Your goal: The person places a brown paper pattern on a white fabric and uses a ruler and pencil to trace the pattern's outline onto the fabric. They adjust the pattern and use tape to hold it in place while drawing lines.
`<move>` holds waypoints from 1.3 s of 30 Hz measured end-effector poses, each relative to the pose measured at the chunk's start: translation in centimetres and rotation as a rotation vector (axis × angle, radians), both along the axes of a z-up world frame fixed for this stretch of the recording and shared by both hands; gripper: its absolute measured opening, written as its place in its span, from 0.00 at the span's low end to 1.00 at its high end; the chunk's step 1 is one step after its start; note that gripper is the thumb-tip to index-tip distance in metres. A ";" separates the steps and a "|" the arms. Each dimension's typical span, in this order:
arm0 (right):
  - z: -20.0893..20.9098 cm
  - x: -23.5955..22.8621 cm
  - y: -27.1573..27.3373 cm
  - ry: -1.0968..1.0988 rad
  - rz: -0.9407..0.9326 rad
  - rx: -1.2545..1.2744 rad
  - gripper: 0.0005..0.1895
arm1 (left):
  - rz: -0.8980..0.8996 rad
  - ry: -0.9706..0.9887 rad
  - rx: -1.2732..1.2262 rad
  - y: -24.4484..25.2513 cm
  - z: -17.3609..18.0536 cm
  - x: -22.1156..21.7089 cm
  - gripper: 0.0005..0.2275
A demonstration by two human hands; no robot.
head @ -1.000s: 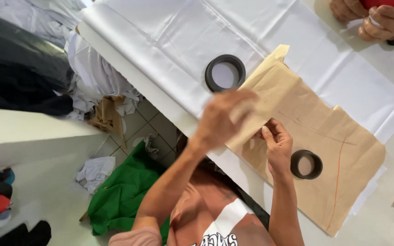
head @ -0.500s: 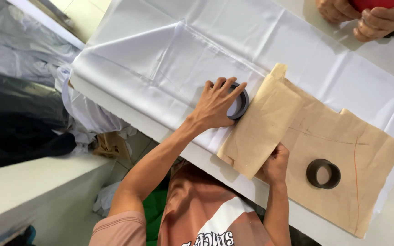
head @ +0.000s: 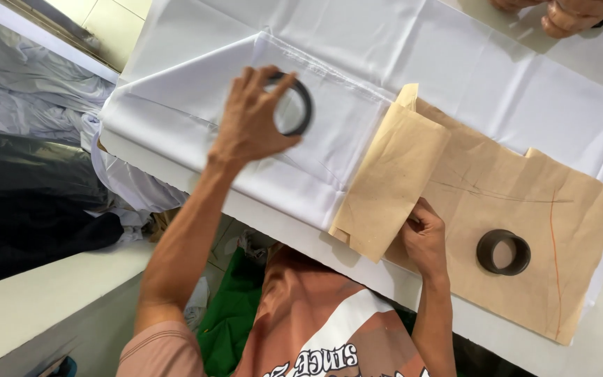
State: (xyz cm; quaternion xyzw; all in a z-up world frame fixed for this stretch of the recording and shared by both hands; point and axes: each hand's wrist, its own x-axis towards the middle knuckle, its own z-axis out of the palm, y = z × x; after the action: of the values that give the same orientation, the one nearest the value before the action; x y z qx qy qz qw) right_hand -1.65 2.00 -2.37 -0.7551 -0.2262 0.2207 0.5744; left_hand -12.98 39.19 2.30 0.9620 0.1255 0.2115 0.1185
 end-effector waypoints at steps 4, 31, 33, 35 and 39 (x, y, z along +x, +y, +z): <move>3.1 -0.5 1.4 0.044 0.051 -0.233 0.08 | 0.114 0.185 0.032 5.8 -1.7 -2.5 0.45; 4.0 -0.7 2.8 -0.209 0.199 -0.486 0.16 | 0.094 0.092 -1.025 -15.4 -0.5 1.1 0.30; 4.8 -0.8 3.3 -0.264 0.221 -0.529 0.18 | 0.161 0.169 -1.081 -15.3 0.3 1.3 0.35; 5.3 -0.9 3.6 -0.277 0.258 -0.646 0.16 | 0.229 0.199 -1.115 -15.0 0.9 1.1 0.39; 6.4 -1.1 4.3 -0.401 0.318 -0.684 0.24 | 0.215 0.232 -1.197 -14.2 2.7 1.1 0.39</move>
State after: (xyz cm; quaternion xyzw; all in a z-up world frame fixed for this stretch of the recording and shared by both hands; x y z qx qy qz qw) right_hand -2.79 6.27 4.04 -0.8858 -0.3608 0.2176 0.1945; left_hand -11.90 24.95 4.96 0.7273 0.3309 0.0093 0.6012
